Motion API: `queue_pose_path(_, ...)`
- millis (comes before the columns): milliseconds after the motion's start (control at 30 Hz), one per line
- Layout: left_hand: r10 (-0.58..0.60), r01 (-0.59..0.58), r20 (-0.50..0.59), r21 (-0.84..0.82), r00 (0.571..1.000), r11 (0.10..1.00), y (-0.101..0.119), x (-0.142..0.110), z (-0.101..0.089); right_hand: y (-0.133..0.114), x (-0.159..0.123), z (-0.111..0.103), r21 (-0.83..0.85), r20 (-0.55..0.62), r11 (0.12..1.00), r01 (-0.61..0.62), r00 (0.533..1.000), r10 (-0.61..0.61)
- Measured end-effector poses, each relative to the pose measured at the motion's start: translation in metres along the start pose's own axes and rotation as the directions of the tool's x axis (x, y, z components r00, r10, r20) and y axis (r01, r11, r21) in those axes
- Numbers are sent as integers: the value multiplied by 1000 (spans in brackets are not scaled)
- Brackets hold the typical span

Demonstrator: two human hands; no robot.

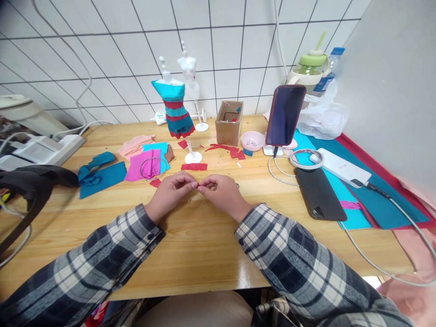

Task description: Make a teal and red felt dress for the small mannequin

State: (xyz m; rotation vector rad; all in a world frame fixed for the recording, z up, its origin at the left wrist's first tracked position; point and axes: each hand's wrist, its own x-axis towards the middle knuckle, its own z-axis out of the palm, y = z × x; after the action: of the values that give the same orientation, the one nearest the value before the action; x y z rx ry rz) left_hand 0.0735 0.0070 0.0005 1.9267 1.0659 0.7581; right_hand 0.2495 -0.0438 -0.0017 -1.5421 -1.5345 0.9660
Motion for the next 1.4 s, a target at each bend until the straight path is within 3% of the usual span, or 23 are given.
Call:
queue_pose_path(300, -20, 21, 22, -49, 1000, 999, 5, -1, -1, -1, 1, 0, -86, 9, 996, 21, 1000, -20)
queue_pose_path(467, -32, 32, 21, 9, 999, 999, 4, -1, -1, -1, 0, -1, -103, 1, 994, 29, 1000, -29)
queue_pose_path(833, 127, -135, 91, 80, 988, 988, -6, 2, -4, 2, 2, -8, -215, 62, 964, 159, 987, -149)
queue_pose_path(1200, 103, -108, 67, 78, 992, 991, -5, 1, -3, 0, 3, -6, -51, 51, 998, 40, 998, -37)
queue_pose_path(1400, 48, -48, 1, 38, 999, 998, -2, 0, -4, 0, 3, -7, -59, -8, 998, 14, 1000, -15)
